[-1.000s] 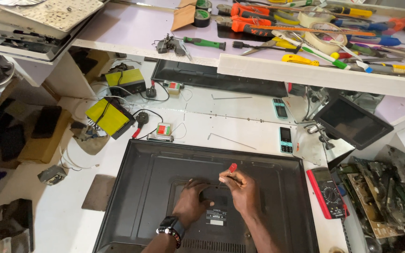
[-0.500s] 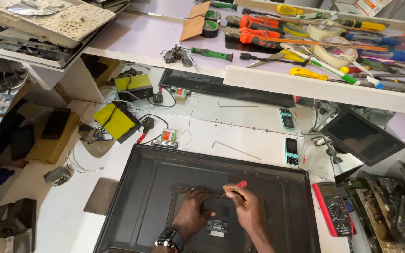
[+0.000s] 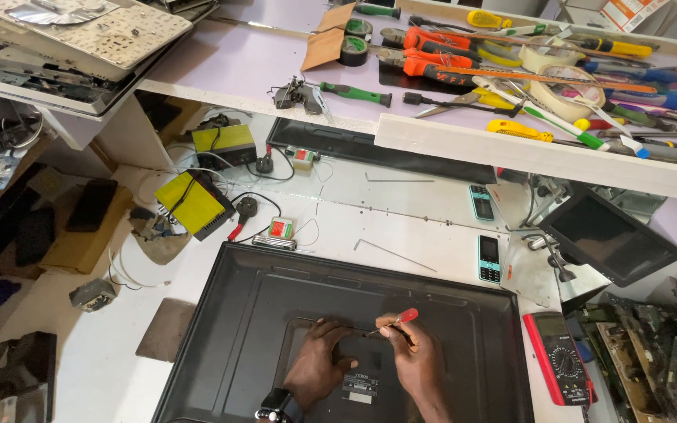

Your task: The person uses a screwdriver to remove screws from the back cover of a flat-screen monitor. After removing all screws, they lift off the back cover to expose the internal circuit board and components.

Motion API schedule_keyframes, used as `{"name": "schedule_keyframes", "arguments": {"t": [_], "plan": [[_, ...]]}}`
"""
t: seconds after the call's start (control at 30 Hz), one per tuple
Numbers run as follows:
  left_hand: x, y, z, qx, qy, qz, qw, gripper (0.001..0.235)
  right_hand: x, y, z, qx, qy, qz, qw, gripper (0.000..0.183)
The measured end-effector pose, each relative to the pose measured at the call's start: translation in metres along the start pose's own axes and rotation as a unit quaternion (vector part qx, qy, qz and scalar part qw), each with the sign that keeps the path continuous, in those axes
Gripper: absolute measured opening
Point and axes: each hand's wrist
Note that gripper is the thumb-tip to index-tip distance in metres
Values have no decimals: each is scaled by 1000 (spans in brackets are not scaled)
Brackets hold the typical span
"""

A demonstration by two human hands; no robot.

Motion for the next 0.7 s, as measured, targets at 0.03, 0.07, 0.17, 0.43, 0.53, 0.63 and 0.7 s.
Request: {"name": "schedule_keyframes", "arguments": {"t": [0.03,0.07,0.17,0.43,0.53,0.63,0.7], "plan": [[1,1,0,0,1,0,1000,47,1,1,-1,0,0,1,1000,19],[0,1,0,2,-1,6,1000,48,1,2,-1,-3,10,16,1000,18],[0,7,4,6,-7,20,1000,47,0,4,-1,18,15,30,999,19],[-2,7,5,11,-27,31,999,47,0,-10,1,34,-35,53,997,17],[-2,15,10,11,-37,46,998,47,0,-3,0,49,-64,58,995,22],[-2,7,5,6,-28,26,999,46,2,-3,2,87,-77,95,989,19],[1,-4,-4,-2,3,-3,1000,48,10,-17,4,78,-73,184,977,19]]}}
Point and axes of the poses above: each hand's wrist, its own x-axis away from the middle knuckle, its own z-axis out of the back of the hand, y = z × x, and after that the axes turned 9 degrees about -z, right-handed
